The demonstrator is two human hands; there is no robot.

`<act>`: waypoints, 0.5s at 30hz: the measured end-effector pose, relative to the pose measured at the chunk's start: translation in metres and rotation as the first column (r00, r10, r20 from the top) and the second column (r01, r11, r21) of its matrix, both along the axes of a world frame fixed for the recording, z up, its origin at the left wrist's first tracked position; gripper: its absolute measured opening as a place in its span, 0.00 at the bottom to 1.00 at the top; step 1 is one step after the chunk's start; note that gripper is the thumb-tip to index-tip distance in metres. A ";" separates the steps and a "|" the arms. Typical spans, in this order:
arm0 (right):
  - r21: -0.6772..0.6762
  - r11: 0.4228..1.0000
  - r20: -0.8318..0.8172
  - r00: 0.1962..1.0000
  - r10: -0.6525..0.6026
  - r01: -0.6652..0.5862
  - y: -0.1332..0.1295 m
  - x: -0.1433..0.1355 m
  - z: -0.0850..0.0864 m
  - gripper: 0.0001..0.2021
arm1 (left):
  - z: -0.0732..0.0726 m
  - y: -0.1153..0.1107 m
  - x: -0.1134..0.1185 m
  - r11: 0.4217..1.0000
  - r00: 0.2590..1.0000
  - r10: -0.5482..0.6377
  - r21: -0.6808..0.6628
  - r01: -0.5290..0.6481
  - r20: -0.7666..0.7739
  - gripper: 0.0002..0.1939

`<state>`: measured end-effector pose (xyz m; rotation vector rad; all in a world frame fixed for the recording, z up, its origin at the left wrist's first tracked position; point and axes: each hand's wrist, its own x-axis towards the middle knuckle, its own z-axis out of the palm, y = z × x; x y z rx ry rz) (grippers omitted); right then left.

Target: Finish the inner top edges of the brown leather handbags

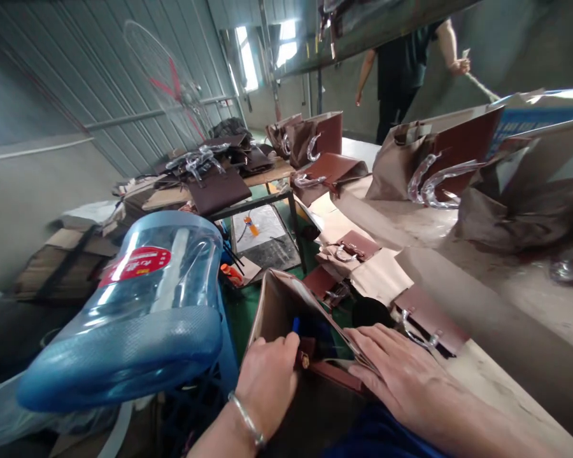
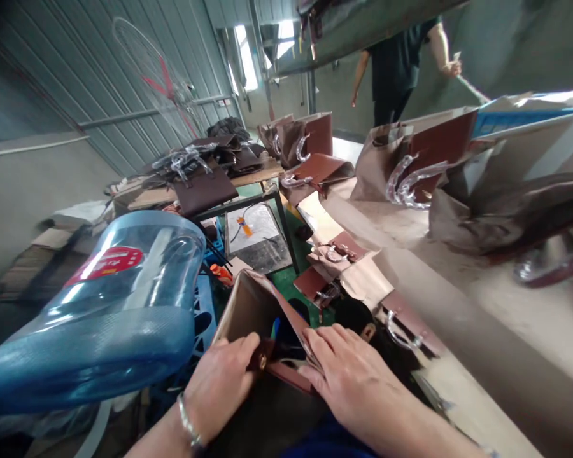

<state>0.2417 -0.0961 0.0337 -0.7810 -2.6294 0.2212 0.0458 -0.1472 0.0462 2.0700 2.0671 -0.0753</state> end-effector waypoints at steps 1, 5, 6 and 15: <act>0.067 0.998 0.001 1.000 -0.022 0.022 -0.002 -0.001 -0.001 0.15 | -0.001 0.008 0.001 0.999 0.993 0.042 0.002 -0.042 -0.112 0.11; 0.108 0.981 -0.060 0.986 -0.155 0.160 -0.002 -0.004 -0.008 0.15 | -0.011 0.017 -0.003 0.975 0.962 0.124 0.212 -0.071 -0.245 0.10; 0.077 0.978 -0.073 0.979 -0.190 0.196 0.000 -0.004 -0.010 0.15 | -0.014 0.015 -0.005 0.948 0.969 0.102 0.318 -0.026 -0.225 0.09; -0.125 0.933 -0.052 0.937 -0.344 0.336 0.031 0.000 -0.021 0.15 | -0.059 -0.042 0.002 0.880 0.976 -0.214 0.443 0.170 0.051 0.08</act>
